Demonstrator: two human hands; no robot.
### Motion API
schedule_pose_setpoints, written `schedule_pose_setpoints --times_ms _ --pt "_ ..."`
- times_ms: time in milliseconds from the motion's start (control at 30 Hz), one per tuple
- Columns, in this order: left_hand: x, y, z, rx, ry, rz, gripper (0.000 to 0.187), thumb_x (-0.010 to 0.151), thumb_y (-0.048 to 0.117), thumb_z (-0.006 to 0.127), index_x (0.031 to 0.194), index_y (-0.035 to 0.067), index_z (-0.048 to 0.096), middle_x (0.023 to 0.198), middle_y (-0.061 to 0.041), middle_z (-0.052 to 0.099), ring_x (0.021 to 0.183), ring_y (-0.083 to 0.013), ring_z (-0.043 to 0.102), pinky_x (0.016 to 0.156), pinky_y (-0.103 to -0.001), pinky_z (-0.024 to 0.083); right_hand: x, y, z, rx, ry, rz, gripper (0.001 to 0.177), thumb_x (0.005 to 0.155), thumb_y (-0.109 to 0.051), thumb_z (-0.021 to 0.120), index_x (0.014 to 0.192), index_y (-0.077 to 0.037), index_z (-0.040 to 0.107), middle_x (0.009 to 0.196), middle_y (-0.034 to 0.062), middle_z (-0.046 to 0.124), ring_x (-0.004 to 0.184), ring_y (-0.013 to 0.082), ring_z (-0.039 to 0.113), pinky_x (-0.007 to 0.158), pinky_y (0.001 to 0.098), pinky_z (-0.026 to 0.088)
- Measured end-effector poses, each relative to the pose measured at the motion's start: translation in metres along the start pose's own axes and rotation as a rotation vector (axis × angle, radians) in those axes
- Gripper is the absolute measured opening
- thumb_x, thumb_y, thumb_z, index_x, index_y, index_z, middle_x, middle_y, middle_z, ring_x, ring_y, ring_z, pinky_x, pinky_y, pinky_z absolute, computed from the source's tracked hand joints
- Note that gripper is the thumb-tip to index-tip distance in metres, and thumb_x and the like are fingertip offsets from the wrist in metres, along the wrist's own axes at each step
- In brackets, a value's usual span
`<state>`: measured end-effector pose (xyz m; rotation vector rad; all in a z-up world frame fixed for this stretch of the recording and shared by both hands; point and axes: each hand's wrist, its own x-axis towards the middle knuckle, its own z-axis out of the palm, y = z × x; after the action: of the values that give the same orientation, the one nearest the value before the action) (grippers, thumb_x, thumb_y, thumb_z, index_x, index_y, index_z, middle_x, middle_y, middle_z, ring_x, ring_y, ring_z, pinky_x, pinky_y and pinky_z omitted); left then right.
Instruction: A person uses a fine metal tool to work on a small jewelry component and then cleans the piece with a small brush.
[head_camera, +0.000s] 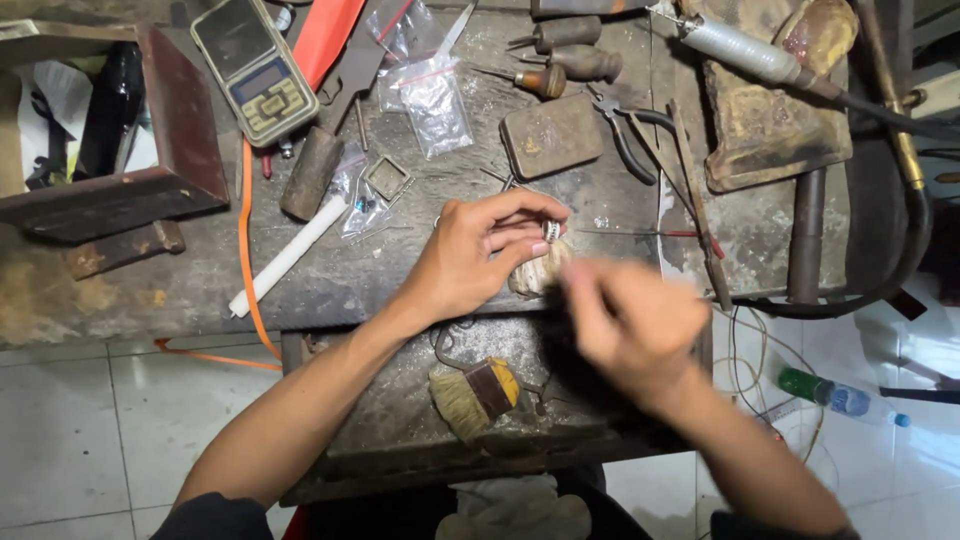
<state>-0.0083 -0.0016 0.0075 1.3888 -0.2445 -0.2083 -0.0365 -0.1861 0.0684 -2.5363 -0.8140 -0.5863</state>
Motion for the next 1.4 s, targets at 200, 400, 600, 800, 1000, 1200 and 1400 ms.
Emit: schedule_pose_setpoints --times_ms 200,400,600,800,1000,1200,1400 --pt "0.000 0.000 -0.001 0.012 0.021 -0.036 0.031 0.087 -0.001 0.074 0.116 0.011 0.068 0.118 -0.012 0.074 0.111 -0.0246 0.074 0.104 -0.038 0.062 -0.094 -0.038 0.031 0.332 -0.543 0.226 0.049 0.089 -0.035 0.080 0.123 -0.004 0.063 0.121 0.0153 0.060 0.076 0.0245 0.070 0.062 0.0379 0.062" --pt "-0.003 0.010 0.005 -0.056 0.106 -0.017 0.015 0.086 -0.001 0.075 0.096 0.006 0.066 0.106 -0.015 0.076 0.105 -0.0240 0.075 0.095 -0.035 0.066 -0.118 -0.054 0.038 0.442 -0.716 0.297 0.050 0.087 -0.030 0.084 0.105 -0.002 0.047 0.143 0.0328 0.036 0.136 0.0507 0.042 0.101 0.0510 0.045" --pt "-0.026 0.017 0.005 0.456 0.088 0.377 0.025 0.095 0.002 0.075 0.117 0.002 0.064 0.102 -0.013 0.078 0.061 -0.0125 0.072 0.047 -0.015 0.058 -0.129 -0.051 0.014 0.728 -0.502 0.486 0.020 0.092 -0.019 0.074 0.098 -0.009 0.059 0.095 0.0038 0.076 0.081 0.0165 0.073 0.073 0.0279 0.056" --pt "-0.076 0.015 0.009 0.666 0.088 0.506 0.042 0.093 -0.004 0.078 0.129 -0.009 0.056 0.113 -0.026 0.073 0.088 -0.0310 0.078 0.083 -0.033 0.068 -0.082 -0.036 -0.049 0.404 0.159 0.411 0.027 0.092 0.014 0.073 0.114 0.008 0.059 0.109 0.0246 0.069 0.103 0.0360 0.072 0.104 0.0420 0.059" --pt "-0.092 0.011 0.016 0.557 0.073 0.332 0.032 0.096 0.004 0.067 0.127 -0.001 0.059 0.101 -0.021 0.076 0.091 -0.0359 0.076 0.075 -0.043 0.063 -0.077 -0.002 -0.002 0.415 0.066 0.284 0.026 0.083 0.006 0.081 0.107 0.002 0.072 0.101 0.0183 0.077 0.093 0.0393 0.076 0.077 0.0429 0.060" --pt "-0.084 -0.003 0.012 0.515 0.084 0.267 0.034 0.094 -0.002 0.064 0.127 0.004 0.059 0.094 -0.018 0.078 0.091 -0.0338 0.077 0.077 -0.041 0.062 -0.051 -0.014 -0.010 0.410 0.098 0.288 0.024 0.084 0.002 0.081 0.107 0.000 0.074 0.098 0.0143 0.078 0.081 0.0346 0.076 0.069 0.0410 0.060" --pt "-0.070 0.017 0.013 0.306 0.174 0.150 0.034 0.085 -0.005 0.075 0.114 0.003 0.059 0.091 -0.013 0.080 0.082 -0.0246 0.079 0.071 -0.031 0.063 -0.052 -0.018 -0.028 0.379 0.133 0.292 0.024 0.085 0.005 0.079 0.107 -0.004 0.076 0.103 0.0151 0.077 0.093 0.0362 0.076 0.081 0.0426 0.059"
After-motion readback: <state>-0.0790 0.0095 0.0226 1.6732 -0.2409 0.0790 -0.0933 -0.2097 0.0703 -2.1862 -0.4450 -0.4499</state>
